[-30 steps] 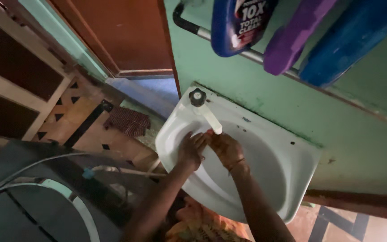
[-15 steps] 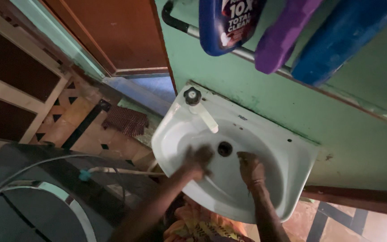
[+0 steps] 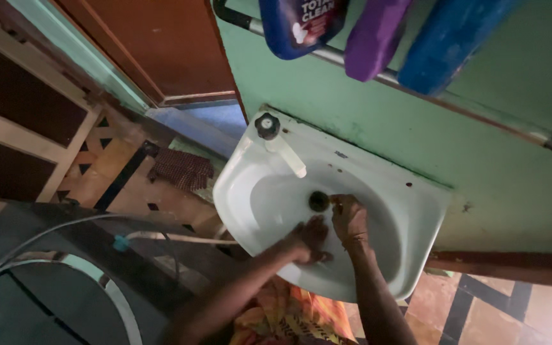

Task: The person places three cleaning product bottles on a wall-mounted rack above a white sink. They then turn on the tap and wash their hands. The person proceeds to scrub the sink basin and faucet with their hands, rinsing repeatedly.

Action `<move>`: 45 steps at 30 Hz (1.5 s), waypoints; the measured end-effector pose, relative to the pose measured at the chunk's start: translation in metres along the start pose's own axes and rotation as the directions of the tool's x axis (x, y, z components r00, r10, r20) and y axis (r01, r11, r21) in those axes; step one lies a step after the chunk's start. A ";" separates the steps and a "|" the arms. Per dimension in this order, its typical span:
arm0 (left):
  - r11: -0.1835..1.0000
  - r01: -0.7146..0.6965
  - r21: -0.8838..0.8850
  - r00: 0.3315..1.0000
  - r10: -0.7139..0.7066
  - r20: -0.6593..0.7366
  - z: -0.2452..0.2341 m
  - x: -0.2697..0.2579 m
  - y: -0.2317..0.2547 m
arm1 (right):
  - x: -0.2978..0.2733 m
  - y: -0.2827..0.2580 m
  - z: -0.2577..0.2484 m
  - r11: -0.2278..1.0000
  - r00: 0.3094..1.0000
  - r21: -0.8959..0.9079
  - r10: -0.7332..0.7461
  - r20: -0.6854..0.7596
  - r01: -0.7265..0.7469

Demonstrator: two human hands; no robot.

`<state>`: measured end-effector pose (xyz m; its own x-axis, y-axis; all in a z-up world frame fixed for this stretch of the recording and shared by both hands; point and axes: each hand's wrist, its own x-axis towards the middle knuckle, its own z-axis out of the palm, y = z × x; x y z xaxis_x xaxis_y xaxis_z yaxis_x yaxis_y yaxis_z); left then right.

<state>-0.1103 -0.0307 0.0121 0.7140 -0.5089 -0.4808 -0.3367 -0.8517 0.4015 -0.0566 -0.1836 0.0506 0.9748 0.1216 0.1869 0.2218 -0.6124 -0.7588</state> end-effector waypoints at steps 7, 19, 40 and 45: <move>0.851 0.241 0.466 0.969 -0.189 -0.156 -0.033 -0.052 -0.108 | 0.002 0.009 0.007 0.995 0.994 0.067 0.074 0.078 -0.080; 0.969 -0.233 -0.076 0.966 0.240 0.093 0.078 0.043 0.015 | 0.007 0.000 -0.001 0.921 0.939 0.210 0.295 0.178 -0.329; 0.931 0.355 -0.087 0.698 -0.326 -0.637 -0.094 -0.148 -0.060 | 0.005 -0.004 0.004 0.930 0.929 0.171 0.282 0.241 -0.326; 0.993 0.082 0.084 0.663 0.009 -0.748 -0.127 -0.118 -0.107 | 0.008 0.000 0.011 0.930 0.907 0.149 0.278 0.317 -0.337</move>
<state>-0.0804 0.1360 0.1251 0.9300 -0.2518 0.2678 -0.3277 -0.8979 0.2940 -0.0490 -0.1737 0.0453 0.9528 0.1873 -0.2391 -0.1189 -0.4942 -0.8612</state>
